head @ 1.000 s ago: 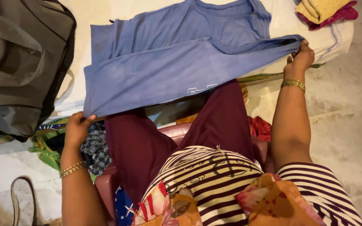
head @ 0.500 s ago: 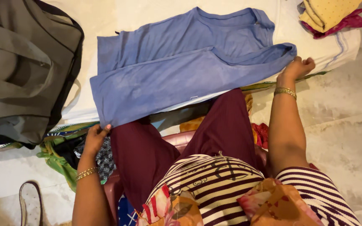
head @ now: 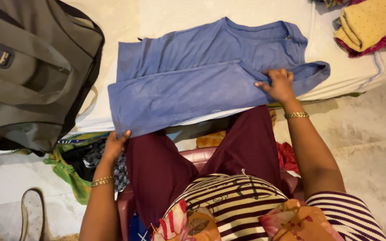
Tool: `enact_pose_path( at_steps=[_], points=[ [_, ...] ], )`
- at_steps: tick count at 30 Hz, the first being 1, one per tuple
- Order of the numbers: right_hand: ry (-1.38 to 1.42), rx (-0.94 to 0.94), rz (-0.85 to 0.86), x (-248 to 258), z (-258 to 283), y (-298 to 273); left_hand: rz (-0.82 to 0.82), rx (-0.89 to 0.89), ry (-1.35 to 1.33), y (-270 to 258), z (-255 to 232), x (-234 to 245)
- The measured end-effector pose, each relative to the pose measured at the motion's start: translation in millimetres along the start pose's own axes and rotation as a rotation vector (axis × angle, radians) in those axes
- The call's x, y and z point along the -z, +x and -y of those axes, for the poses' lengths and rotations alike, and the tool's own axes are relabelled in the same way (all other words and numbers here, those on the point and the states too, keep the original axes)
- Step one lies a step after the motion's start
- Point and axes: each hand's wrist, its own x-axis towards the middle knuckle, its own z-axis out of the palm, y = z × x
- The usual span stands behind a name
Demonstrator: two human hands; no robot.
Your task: The person places clothing items into a gray bag on a bed, zips it closed, and then lays out and folds a blue shirt on the bed.
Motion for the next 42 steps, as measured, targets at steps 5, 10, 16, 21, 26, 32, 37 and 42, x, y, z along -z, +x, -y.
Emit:
enact_pose_path(
  at_steps=[5,10,16,21,26,32,37,42],
  points=[
    [0.070,0.018,-0.098,-12,-14,-6,0.034,-0.093,-0.060,-11,-11,16],
    [0.381,-0.319,0.146,36,-22,-17,-0.020,-0.341,0.130,-46,-31,34],
    [0.363,-0.398,0.298,50,-35,-53,0.100,-0.283,0.354,-87,-40,41],
    [0.349,-0.351,0.326,35,-41,-79,0.157,-0.265,0.329,-88,-27,42],
    [0.356,-0.511,0.397,43,-13,-77,0.156,-0.181,0.445,-68,23,25],
    [0.311,-0.341,-0.032,64,22,-48,0.053,-0.122,0.356,-70,6,26],
    [0.215,0.002,-0.207,45,48,20,-0.219,-0.594,0.730,-57,-79,-3],
    [0.277,0.196,-0.137,-13,122,98,-0.127,-0.772,0.908,22,-139,-85]
  ],
)
